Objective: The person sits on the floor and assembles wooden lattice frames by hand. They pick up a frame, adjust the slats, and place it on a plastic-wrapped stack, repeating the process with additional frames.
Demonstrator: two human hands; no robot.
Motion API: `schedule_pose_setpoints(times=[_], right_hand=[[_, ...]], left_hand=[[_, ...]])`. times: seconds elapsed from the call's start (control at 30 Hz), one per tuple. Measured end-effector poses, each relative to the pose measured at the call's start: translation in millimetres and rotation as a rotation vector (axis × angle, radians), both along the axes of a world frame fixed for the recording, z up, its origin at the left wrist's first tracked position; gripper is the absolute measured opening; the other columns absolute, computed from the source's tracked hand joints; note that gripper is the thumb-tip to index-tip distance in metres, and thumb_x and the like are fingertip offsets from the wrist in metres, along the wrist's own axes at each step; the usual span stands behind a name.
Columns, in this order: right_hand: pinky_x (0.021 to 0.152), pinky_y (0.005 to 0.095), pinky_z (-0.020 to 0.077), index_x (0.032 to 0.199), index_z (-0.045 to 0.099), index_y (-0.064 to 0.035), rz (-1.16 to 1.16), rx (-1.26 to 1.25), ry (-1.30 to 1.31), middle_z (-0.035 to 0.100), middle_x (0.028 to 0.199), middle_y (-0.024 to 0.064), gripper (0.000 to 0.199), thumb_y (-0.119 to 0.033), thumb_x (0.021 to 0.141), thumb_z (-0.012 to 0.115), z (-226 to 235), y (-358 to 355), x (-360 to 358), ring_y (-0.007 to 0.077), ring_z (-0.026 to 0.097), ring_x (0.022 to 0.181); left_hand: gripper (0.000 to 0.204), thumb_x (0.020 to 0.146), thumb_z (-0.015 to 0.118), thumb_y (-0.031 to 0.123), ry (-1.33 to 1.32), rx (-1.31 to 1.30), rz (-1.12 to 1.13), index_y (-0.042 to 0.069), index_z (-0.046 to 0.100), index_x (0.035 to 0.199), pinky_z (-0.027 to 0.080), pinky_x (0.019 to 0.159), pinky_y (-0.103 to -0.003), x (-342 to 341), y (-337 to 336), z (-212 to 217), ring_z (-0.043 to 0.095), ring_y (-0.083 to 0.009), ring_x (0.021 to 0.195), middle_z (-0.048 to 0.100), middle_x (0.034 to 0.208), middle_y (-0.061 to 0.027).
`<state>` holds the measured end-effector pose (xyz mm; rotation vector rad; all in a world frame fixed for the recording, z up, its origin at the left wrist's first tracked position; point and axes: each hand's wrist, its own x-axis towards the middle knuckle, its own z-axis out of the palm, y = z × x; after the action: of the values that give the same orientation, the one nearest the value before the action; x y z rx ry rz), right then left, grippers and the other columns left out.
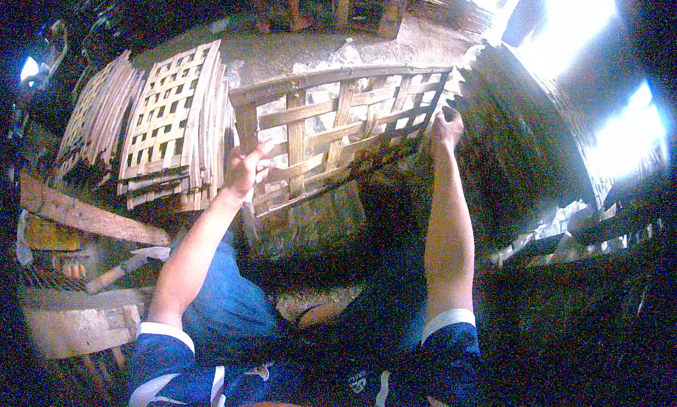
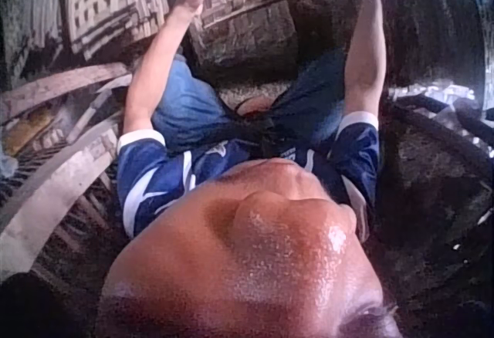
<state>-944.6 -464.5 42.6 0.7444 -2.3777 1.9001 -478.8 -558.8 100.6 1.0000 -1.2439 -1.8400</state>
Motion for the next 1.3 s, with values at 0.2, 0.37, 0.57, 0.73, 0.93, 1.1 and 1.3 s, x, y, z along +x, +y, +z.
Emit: schedule_pose_setpoints(times=[0.2, 0.37, 0.57, 0.73, 0.93, 1.1, 1.3], right_hand=[[0.080, 0.0357, 0.0508, 0.100, 0.067, -0.0050, -0.102, 0.350, 0.278, 0.070, 0.094, 0.0130, 0.027, -0.024, 0.081, 0.068, 12, 1, 39, 0.0255, 0.067, 0.084], [0.080, 0.0343, 0.0505, 0.097, 0.070, -0.0075, -0.020, 0.318, 0.446, 0.071, 0.092, 0.0099, 0.032, -0.037, 0.084, 0.068, 30, -13, 49, 0.0240, 0.067, 0.084], [0.073, 0.0304, 0.0495, 0.106, 0.068, -0.0069, 0.118, 0.192, 0.536, 0.068, 0.091, 0.0070, 0.038, -0.039, 0.084, 0.070, 45, -45, 95, 0.0169, 0.062, 0.076], [0.084, 0.0326, 0.0471, 0.126, 0.055, -0.0010, 0.069, 0.134, 0.407, 0.064, 0.103, 0.0129, 0.066, -0.044, 0.079, 0.075, 38, -57, 90, 0.0199, 0.060, 0.095], [0.091, 0.0380, 0.0458, 0.129, 0.054, -0.0016, 0.042, 0.071, 0.220, 0.061, 0.108, 0.0163, 0.072, -0.045, 0.075, 0.076, 25, -53, 64, 0.0298, 0.057, 0.104], [0.087, 0.0379, 0.0470, 0.120, 0.063, -0.0098, -0.015, 0.068, 0.317, 0.060, 0.102, 0.0141, 0.058, -0.042, 0.075, 0.077, 16, -57, 63, 0.0282, 0.057, 0.097], [0.082, 0.0374, 0.0484, 0.111, 0.070, -0.0154, -0.121, 0.005, 0.347, 0.058, 0.102, 0.0116, 0.044, -0.037, 0.073, 0.079, 14, -52, 50, 0.0243, 0.058, 0.089]], left_hand=[[0.025, 0.088, 0.068, 0.027, 0.056, 0.024, -0.012, 0.008, 0.068, 0.104, 0.037, 0.045, -0.020, 12, -8, -5, 0.060, -0.0080, 0.063, 0.064, 0.081, -0.0002], [0.028, 0.089, 0.066, 0.028, 0.041, 0.015, 0.020, 0.007, 0.066, 0.107, 0.045, 0.055, -0.022, 3, -2, 0, 0.064, -0.0123, 0.070, 0.067, 0.091, -0.0048], [0.028, 0.090, 0.065, 0.029, -0.010, -0.018, -0.013, 0.008, 0.067, 0.107, 0.044, 0.054, -0.022, 8, -3, 0, 0.063, -0.0125, 0.071, 0.067, 0.091, -0.0047], [0.025, 0.088, 0.068, 0.027, -0.012, 0.029, -0.049, 0.007, 0.068, 0.103, 0.041, 0.049, -0.021, 7, -1, -2, 0.060, -0.0104, 0.067, 0.062, 0.083, -0.0008], [0.022, 0.087, 0.069, 0.025, 0.025, -0.032, -0.037, 0.007, 0.065, 0.097, 0.043, 0.049, -0.023, 4, 12, 7, 0.059, -0.0108, 0.064, 0.061, 0.080, -0.0015], [0.021, 0.086, 0.069, 0.023, 0.048, 0.016, -0.030, 0.007, 0.064, 0.097, 0.039, 0.045, -0.021, 3, 12, 5, 0.056, -0.0094, 0.056, 0.057, 0.076, -0.0001], [0.017, 0.087, 0.069, 0.022, 0.040, 0.023, -0.049, 0.006, 0.063, 0.091, 0.035, 0.044, -0.021, -9, 14, 1, 0.051, -0.0073, 0.052, 0.054, 0.069, 0.0023]])
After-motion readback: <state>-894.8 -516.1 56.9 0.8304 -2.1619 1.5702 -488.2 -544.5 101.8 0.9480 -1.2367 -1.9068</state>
